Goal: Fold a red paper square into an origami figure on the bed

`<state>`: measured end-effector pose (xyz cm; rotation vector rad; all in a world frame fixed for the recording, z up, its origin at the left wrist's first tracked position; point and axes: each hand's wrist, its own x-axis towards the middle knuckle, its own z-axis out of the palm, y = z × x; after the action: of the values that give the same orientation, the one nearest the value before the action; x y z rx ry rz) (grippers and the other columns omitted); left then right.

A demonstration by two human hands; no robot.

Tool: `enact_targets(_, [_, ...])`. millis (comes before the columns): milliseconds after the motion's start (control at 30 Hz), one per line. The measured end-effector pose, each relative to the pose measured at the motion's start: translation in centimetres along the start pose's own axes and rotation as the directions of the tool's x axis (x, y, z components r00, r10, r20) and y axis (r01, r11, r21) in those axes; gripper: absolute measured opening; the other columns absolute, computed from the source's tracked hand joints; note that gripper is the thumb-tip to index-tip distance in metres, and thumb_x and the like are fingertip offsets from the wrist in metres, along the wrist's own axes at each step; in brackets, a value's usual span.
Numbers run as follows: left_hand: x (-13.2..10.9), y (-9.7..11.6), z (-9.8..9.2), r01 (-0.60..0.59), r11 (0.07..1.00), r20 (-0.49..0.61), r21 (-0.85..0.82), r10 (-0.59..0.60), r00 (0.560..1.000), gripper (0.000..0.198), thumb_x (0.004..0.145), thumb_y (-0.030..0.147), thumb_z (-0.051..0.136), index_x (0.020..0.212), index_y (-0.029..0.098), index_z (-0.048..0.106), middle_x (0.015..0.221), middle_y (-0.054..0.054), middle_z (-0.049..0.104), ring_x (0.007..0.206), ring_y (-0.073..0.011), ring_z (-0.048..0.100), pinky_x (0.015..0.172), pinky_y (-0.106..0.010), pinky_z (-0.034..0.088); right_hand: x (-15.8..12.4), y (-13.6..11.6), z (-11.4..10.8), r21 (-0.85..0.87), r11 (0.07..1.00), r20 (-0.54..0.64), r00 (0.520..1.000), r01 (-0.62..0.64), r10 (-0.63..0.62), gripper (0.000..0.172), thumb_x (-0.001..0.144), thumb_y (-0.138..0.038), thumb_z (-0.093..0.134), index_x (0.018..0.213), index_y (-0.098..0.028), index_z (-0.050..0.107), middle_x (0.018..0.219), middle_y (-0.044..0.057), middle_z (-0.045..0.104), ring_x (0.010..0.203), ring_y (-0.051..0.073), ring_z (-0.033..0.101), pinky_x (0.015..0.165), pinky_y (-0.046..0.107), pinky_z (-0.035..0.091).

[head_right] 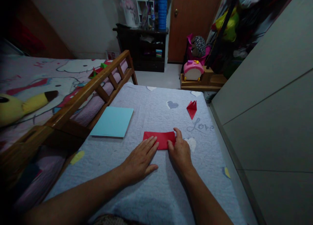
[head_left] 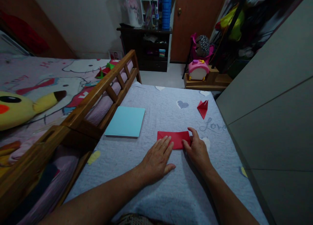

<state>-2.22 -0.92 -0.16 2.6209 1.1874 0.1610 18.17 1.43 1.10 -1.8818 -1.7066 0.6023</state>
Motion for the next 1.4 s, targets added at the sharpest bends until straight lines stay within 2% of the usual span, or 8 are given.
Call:
enact_targets(167, [0.1,0.0,-0.2,0.012,1.0,0.026,0.009,-0.012,1.0,0.08,0.09,0.049,0.058,0.152,0.015,0.022,0.162,-0.021,0.022,0.151,-0.0332,0.021,0.121,-0.047,0.023,0.1,-0.1,-0.1,0.022,1.0,0.016,1.0,-0.01,0.01,0.055,0.084,-0.029,0.05,0.137,-0.013,0.045,0.075,0.005,0.068,0.062,0.022,0.062,0.062,0.03,0.043])
enact_targets(467, [0.0,-0.4,0.2,0.029,1.0,-0.031,-0.011,-0.029,0.999,0.086,0.089,0.057,0.056,0.154,0.015,0.018,0.163,-0.023,0.019,0.151,-0.0349,0.018,0.12,-0.051,0.023,0.2,0.0,-0.1,0.023,1.0,-0.005,1.0,-0.01,0.01,0.053,0.084,-0.032,0.051,0.134,-0.014,0.048,0.068,0.001,0.064,0.058,0.02,0.059,0.059,0.029,0.04])
enact_targets(867, [0.0,-0.3,-0.2,0.039,0.999,-0.014,-0.004,-0.039,0.999,0.084,0.089,0.056,0.053,0.153,0.014,0.02,0.163,-0.022,0.02,0.151,-0.0339,0.018,0.12,-0.049,0.023,0.3,-0.3,-0.2,0.052,0.998,0.008,0.999,-0.033,0.033,0.051,0.083,-0.032,0.051,0.131,-0.013,0.05,0.069,0.002,0.065,0.059,0.02,0.059,0.059,0.029,0.04])
enact_targets(1100, [0.2,-0.1,-0.9,0.056,0.998,0.064,0.025,-0.057,0.996,0.084,0.088,0.056,0.055,0.152,0.011,0.023,0.162,-0.024,0.019,0.151,-0.0361,0.018,0.12,-0.05,0.022,0.3,-0.4,-0.2,0.052,0.998,0.011,0.999,-0.047,0.046,0.053,0.083,-0.033,0.051,0.133,-0.013,0.049,0.07,0.002,0.065,0.06,0.02,0.059,0.06,0.029,0.039])
enact_targets(1400, [0.2,-0.2,-0.8,0.067,0.997,0.073,0.045,-0.07,0.995,0.086,0.088,0.055,0.056,0.153,0.012,0.019,0.163,-0.022,0.017,0.152,-0.0339,0.016,0.122,-0.047,0.02,0.3,-0.4,-0.3,0.058,0.997,0.015,0.998,-0.06,0.059,0.053,0.083,-0.034,0.05,0.132,-0.014,0.05,0.07,0.002,0.065,0.061,0.021,0.06,0.06,0.029,0.039])
